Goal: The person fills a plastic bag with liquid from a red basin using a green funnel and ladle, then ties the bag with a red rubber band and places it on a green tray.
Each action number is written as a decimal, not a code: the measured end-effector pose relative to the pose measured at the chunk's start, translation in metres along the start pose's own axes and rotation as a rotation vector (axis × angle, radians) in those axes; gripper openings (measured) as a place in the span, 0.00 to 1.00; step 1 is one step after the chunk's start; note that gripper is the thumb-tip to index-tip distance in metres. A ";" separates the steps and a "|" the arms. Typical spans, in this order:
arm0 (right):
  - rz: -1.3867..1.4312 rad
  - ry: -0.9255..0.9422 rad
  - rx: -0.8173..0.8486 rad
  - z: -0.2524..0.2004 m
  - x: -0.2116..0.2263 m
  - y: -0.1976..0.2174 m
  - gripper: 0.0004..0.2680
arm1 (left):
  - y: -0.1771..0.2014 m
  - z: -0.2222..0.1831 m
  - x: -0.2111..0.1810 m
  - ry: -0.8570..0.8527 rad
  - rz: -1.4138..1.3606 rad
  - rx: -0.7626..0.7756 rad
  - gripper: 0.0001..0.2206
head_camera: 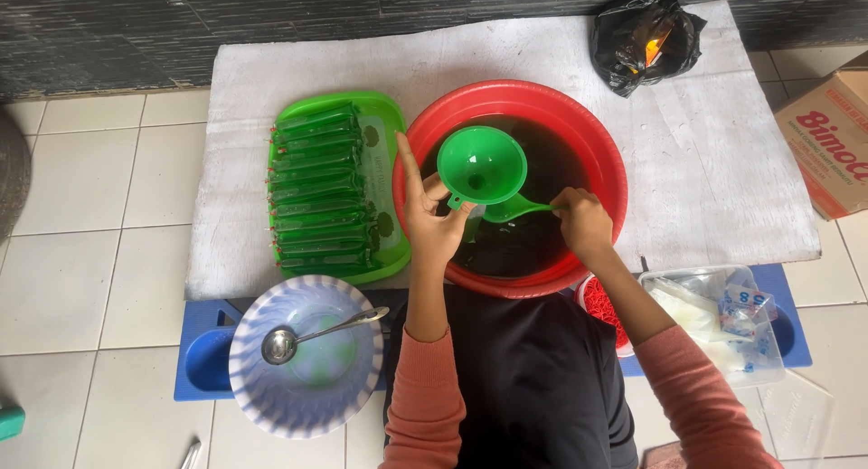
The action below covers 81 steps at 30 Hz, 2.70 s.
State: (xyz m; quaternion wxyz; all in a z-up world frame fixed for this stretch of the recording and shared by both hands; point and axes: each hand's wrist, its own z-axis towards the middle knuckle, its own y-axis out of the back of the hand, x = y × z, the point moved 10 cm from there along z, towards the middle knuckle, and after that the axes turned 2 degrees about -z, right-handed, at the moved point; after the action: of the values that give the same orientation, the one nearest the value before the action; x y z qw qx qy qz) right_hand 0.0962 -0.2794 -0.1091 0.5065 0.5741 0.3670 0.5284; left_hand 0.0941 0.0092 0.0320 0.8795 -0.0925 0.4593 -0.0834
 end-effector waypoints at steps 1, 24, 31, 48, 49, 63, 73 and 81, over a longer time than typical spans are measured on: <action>0.029 -0.009 -0.006 0.001 0.000 0.006 0.04 | 0.000 0.000 0.000 -0.002 0.004 -0.002 0.51; 0.240 0.346 -0.380 0.002 0.028 0.243 0.07 | 0.005 0.001 -0.010 0.085 0.142 -0.079 0.49; 0.140 0.398 -0.463 -0.019 0.057 0.291 0.07 | 0.002 0.002 -0.012 0.094 0.149 -0.066 0.49; 0.127 0.516 -0.552 -0.047 0.115 0.311 0.07 | 0.002 0.003 -0.011 0.106 0.137 -0.057 0.50; 0.161 0.527 -0.532 -0.046 0.115 0.310 0.07 | 0.002 0.003 -0.011 0.099 0.129 -0.055 0.50; 0.207 0.351 -0.430 -0.014 0.045 0.233 0.05 | 0.003 0.001 -0.004 0.115 0.120 -0.057 0.49; 0.022 0.084 -0.168 -0.021 -0.009 0.064 0.05 | 0.005 -0.001 -0.002 0.057 0.056 -0.085 0.50; -0.335 0.440 -0.461 -0.040 0.011 0.048 0.02 | 0.007 -0.001 0.000 0.078 0.063 -0.099 0.50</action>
State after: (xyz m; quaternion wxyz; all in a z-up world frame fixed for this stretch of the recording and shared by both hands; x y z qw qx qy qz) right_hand 0.0533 -0.2716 -0.0630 0.6111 0.2494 0.4275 0.6178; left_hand 0.0938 0.0162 0.0295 0.8574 -0.1180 0.4996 -0.0363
